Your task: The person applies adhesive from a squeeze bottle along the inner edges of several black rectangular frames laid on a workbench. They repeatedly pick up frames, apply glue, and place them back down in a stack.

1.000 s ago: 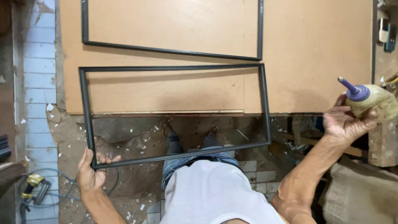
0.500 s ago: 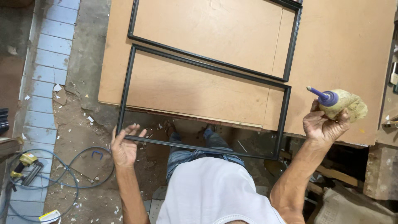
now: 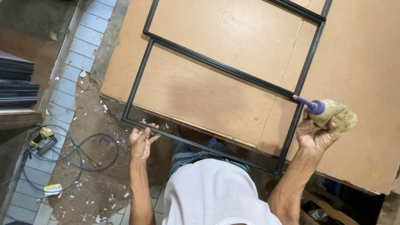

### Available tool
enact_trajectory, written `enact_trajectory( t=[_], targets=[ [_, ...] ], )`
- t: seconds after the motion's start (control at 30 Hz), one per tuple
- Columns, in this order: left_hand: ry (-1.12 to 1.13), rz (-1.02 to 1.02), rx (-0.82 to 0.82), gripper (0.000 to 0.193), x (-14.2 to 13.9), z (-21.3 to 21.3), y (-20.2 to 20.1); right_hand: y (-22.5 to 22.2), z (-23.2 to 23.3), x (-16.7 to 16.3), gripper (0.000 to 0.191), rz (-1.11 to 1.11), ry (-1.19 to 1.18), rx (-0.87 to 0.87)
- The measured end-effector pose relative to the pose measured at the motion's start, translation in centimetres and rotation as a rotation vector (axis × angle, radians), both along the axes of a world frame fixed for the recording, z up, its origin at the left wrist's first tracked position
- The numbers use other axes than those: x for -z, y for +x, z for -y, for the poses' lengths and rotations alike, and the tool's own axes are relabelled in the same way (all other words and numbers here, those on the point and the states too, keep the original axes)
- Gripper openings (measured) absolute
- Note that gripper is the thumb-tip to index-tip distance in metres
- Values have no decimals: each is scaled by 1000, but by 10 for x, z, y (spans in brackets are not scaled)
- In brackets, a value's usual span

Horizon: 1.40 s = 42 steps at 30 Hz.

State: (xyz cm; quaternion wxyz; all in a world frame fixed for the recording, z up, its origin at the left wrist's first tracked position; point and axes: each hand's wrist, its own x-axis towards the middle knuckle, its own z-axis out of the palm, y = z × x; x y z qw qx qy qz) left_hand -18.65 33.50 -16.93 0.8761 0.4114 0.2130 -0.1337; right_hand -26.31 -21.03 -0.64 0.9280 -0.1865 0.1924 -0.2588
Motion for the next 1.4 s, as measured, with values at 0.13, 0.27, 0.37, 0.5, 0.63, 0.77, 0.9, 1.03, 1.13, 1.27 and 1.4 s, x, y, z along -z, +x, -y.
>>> enact_trajectory(
  t=[0.13, 0.27, 0.37, 0.5, 0.63, 0.77, 0.9, 1.03, 1.13, 1.27, 1.4],
  targets=[
    [70, 1, -42, 39, -2, 8, 0, 22, -20, -2, 44, 28, 93, -162],
    [55, 23, -52, 35, 1, 13, 5, 50, -58, 8, 37, -135, 32, -213],
    [4, 47, -57, 34, 4, 13, 10, 67, -96, 26, 25, -155, 1, -277],
    [-36, 55, -41, 34, 7, -2, 22, 86, -151, 40, 18, -257, -107, -392],
    [-82, 91, -23, 33, 12, -15, 31, 114, -194, 39, 14, -164, -38, -509],
    [-95, 120, 15, 34, 17, -14, 35, 138, -239, 27, 13, -255, -131, -531],
    [-127, 82, 85, 38, 20, -5, 30, 162, -290, 19, 38, -329, -276, -549],
    [-160, 77, 107, 42, 22, 1, 24, 172, -326, 43, 53, -234, -303, -679],
    [-127, 70, 106, 41, 21, 2, 23, 181, -344, 79, 35, -267, -353, -734],
    [-116, 20, 120, 41, 19, 1, 27, 193, -358, 103, 24, -206, -403, -791],
    [-120, -11, 133, 41, 17, -1, 30, 200, -373, 102, 24, -244, -453, -811]
  ],
)
